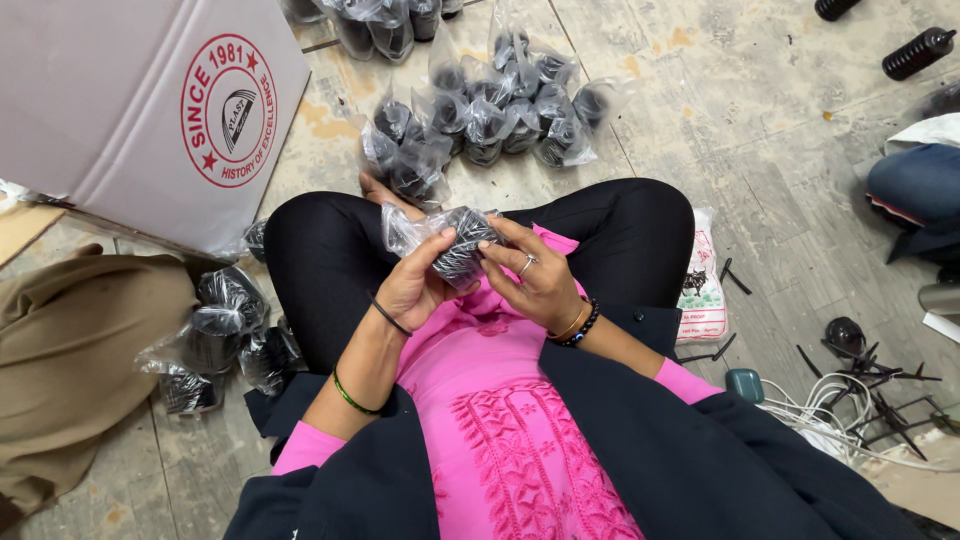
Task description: The person sits on the floor and packs dark plastic bottles one at a time into clear plastic bags, twisting the bag closed around each item and placing the bagged item in a pile on the floor beside a cardboard box.
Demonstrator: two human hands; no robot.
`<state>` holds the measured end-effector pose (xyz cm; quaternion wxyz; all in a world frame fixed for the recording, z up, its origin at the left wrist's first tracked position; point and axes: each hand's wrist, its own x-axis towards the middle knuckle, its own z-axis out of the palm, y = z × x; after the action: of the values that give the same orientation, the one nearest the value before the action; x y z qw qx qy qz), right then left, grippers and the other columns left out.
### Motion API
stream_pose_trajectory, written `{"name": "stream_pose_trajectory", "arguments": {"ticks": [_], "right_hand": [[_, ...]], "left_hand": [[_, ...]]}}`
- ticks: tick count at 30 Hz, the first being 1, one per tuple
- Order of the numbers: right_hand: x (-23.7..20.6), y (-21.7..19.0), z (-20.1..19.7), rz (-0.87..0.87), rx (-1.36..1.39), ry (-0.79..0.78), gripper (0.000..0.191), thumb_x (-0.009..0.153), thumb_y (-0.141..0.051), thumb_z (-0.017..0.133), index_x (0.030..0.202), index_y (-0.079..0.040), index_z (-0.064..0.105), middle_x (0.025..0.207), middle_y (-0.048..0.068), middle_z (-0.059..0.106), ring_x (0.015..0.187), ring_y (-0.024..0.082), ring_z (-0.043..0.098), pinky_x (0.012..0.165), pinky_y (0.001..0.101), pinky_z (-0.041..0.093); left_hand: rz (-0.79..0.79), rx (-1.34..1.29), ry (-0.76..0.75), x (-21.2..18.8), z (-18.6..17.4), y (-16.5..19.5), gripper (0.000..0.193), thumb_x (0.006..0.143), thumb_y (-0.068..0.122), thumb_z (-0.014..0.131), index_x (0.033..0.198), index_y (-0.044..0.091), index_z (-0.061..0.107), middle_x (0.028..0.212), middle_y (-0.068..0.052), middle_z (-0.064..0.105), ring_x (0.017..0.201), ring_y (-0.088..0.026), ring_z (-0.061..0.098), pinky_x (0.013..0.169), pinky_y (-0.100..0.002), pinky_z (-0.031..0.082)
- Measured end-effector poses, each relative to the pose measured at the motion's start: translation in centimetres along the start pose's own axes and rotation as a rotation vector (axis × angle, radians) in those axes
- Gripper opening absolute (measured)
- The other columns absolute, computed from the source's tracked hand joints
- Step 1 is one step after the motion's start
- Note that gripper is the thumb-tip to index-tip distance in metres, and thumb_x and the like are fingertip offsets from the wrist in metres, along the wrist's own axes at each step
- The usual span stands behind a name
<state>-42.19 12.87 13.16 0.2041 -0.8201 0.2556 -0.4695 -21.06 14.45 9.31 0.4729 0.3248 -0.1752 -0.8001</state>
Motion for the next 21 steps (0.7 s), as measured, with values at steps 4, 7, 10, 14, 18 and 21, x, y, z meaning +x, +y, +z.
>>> {"name": "stream_pose_trajectory", "arguments": {"ticks": [4, 7, 10, 14, 18, 21], "right_hand": [[-0.01, 0.06, -0.13, 0.02, -0.022, -0.027, 0.032, 0.092, 0.0, 0.078, 0.123, -0.001, 0.07, 0.139, 0.022, 0.061, 0.121, 0.033, 0.071, 0.097, 0.0355, 0.063], [0.03, 0.21, -0.24, -0.002, -0.025, -0.043, 0.038, 0.089, -0.005, 0.081, 0.124, -0.001, 0.068, 0.138, 0.023, 0.06, 0.122, 0.035, 0.069, 0.1, 0.0388, 0.06], [-0.1, 0.27, -0.15, 0.005, -0.012, -0.047, 0.043, 0.087, -0.01, 0.084, 0.126, -0.001, 0.066, 0.14, 0.023, 0.058, 0.123, 0.036, 0.068, 0.101, 0.0394, 0.059], [-0.4, 0.38, 0.1, 0.041, 0.02, -0.052, 0.043, 0.09, -0.009, 0.082, 0.128, -0.002, 0.064, 0.143, 0.023, 0.056, 0.123, 0.034, 0.069, 0.1, 0.0372, 0.061], [-0.57, 0.61, 0.22, 0.043, -0.007, -0.062, 0.044, 0.09, -0.01, 0.083, 0.128, -0.002, 0.064, 0.144, 0.023, 0.056, 0.126, 0.035, 0.068, 0.102, 0.0384, 0.06], [-0.64, 0.73, 0.21, 0.038, -0.011, -0.067, 0.048, 0.087, -0.013, 0.086, 0.128, -0.002, 0.063, 0.144, 0.023, 0.056, 0.127, 0.036, 0.066, 0.103, 0.0401, 0.059]], "left_hand": [[-0.021, -0.015, 0.036, 0.15, -0.02, -0.15, 0.034, 0.098, 0.036, 0.063, 0.125, 0.015, 0.064, 0.106, -0.001, 0.073, 0.091, -0.014, 0.071, 0.074, -0.035, 0.059], [-0.038, -0.04, 0.024, 0.33, -0.04, -0.27, 0.035, 0.098, 0.038, 0.062, 0.123, 0.014, 0.064, 0.105, -0.002, 0.073, 0.091, -0.015, 0.071, 0.074, -0.035, 0.059], [-0.038, -0.068, -0.02, 0.44, -0.11, -0.37, 0.035, 0.101, 0.038, 0.062, 0.124, 0.013, 0.065, 0.106, -0.004, 0.073, 0.092, -0.016, 0.071, 0.074, -0.034, 0.059], [-0.032, -0.034, 0.021, 0.54, -0.16, -0.47, 0.034, 0.1, 0.038, 0.062, 0.124, 0.014, 0.064, 0.106, -0.003, 0.073, 0.093, -0.015, 0.07, 0.075, -0.035, 0.059], [-0.032, -0.034, 0.025, 0.63, -0.13, -0.43, 0.034, 0.1, 0.038, 0.062, 0.124, 0.014, 0.064, 0.106, -0.003, 0.073, 0.094, -0.015, 0.07, 0.075, -0.034, 0.059], [-0.034, -0.016, 0.039, 0.61, -0.07, -0.41, 0.035, 0.099, 0.038, 0.062, 0.124, 0.015, 0.064, 0.107, -0.002, 0.073, 0.093, -0.014, 0.07, 0.073, -0.033, 0.058]]}}
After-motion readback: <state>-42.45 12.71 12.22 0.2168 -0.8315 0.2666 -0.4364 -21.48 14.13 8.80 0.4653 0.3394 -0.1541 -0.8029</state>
